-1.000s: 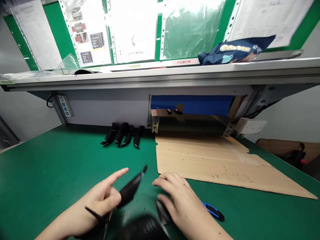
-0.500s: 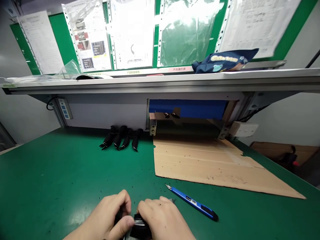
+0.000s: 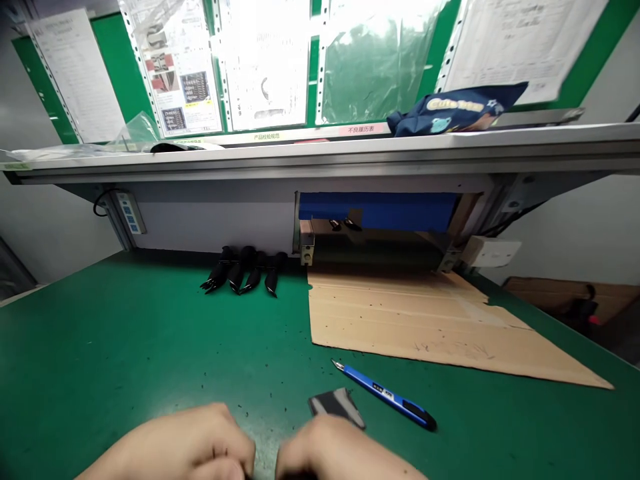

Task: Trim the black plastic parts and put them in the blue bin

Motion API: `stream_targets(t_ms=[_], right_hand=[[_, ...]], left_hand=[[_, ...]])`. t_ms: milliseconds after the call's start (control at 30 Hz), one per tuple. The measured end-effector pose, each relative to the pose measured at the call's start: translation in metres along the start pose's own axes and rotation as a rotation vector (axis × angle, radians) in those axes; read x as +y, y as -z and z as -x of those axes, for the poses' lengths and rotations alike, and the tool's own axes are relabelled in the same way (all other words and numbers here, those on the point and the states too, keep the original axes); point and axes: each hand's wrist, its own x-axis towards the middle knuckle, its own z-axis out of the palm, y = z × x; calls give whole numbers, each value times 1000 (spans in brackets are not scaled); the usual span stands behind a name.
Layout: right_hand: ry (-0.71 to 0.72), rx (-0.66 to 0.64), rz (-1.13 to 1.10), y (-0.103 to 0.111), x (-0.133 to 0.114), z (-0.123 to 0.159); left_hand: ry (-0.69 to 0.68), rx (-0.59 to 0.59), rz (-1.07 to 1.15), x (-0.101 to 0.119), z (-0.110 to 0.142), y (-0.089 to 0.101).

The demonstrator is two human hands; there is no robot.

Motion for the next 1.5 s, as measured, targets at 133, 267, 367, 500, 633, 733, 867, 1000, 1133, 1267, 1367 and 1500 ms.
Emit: stream_targets(t_ms=[133,267,367,500,633,733,867,1000,1133,1267,1367,1500], right_hand=[[-257,377,-58,16,12,-15],[-256,508,-29,7,14,-19],[-148,405,167,-8,13,-17],[-107,370,264,-16,20,-18],[-91,404,322,-10,19,-20],[-144,234,295,-5,8,-19],[-64,67,282,-8,-2,-18],[-16,102,340,-9,0,-13],[80,353,383,-1,3,-9],[347,558,589,0,-1,-13],[513,581,686,-7,-7,-16],[532,327,601,-11,-13,-16]], left_hand=[[115,617,262,2,-10,6],[94,736,369,-10,-23,-3],[17,587,545,-13,-29,-16],[-64,421,1033,-8,-31,-28],[-19,344,1101,-6,-29,-24],[49,593,589,-10,-25,-11],[162,810,205,-13,-19,10],[182,824,187,-11,-13,23],[195,722,152,-1,-5,28],[142,509,-27,14,3,25],[59,320,-226,23,6,18],[-70,216,-181,24,7,14]])
